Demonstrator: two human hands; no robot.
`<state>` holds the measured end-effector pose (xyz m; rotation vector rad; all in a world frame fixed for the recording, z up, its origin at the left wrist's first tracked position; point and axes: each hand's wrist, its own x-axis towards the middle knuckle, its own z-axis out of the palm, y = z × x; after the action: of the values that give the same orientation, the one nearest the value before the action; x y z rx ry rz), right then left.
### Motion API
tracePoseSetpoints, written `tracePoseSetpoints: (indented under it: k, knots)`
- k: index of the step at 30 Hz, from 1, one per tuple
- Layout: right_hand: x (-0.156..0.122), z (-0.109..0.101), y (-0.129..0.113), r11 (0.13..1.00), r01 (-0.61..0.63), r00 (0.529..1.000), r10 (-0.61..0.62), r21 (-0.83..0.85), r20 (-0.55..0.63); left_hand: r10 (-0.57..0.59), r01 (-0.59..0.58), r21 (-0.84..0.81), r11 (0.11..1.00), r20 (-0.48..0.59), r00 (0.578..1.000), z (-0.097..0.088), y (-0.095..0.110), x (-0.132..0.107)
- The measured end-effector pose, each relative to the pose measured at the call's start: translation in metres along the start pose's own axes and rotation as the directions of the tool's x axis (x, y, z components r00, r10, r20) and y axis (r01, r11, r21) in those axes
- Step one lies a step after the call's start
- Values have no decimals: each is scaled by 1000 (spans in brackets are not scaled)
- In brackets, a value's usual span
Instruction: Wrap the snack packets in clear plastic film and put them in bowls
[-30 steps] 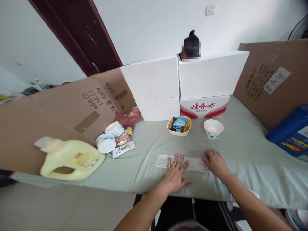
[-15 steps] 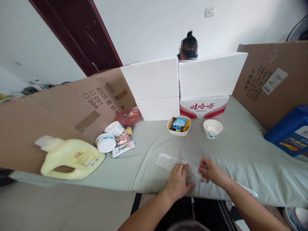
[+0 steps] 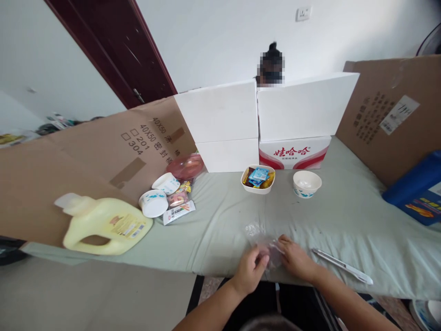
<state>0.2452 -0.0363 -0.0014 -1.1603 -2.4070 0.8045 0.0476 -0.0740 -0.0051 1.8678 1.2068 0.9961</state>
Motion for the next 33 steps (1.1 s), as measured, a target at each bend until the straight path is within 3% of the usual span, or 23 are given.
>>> tracePoseSetpoints:
  k: [3, 7, 15, 17, 20, 23, 25, 28, 30, 33]
  knots:
    - [2, 4, 0, 999, -52, 999, 52, 0, -15, -133, 130, -27, 991, -174, 976, -3, -10, 12]
    - [4, 6, 6, 978, -155, 984, 165, 137, -61, -158, 219, 155, 963, -333, 930, -6, -29, 26]
    - [6, 10, 10, 959, -205, 970, 225, 197, -87, -162, 262, 290, 921, -328, 931, -6, -35, 31]
    - [3, 7, 4, 978, -165, 971, 184, 126, -152, -150, 253, 307, 917, -323, 934, -6, -34, 31]
    - [-2, 4, -8, 995, 1, 969, -25, -97, -248, -101, 215, 353, 910, -315, 944, -5, -35, 32]
    - [-5, 7, -17, 947, 193, 968, -226, -257, -106, -79, 194, 390, 900, -293, 953, -4, -38, 34]
    - [-6, 12, -19, 931, 225, 971, -239, -287, -13, -80, 206, 416, 886, -301, 950, -5, -39, 35]
    - [-6, 21, -18, 931, 195, 979, -202, -309, 10, 17, 174, 516, 839, -345, 938, -10, -38, 39]
    - [-6, 25, -16, 929, 187, 980, -198, -319, -2, 146, 34, 599, 800, -250, 957, -14, -35, 42]
    - [-6, 27, -15, 925, 188, 979, -203, -331, -11, 278, -255, 611, 750, 59, 959, -20, -32, 46]
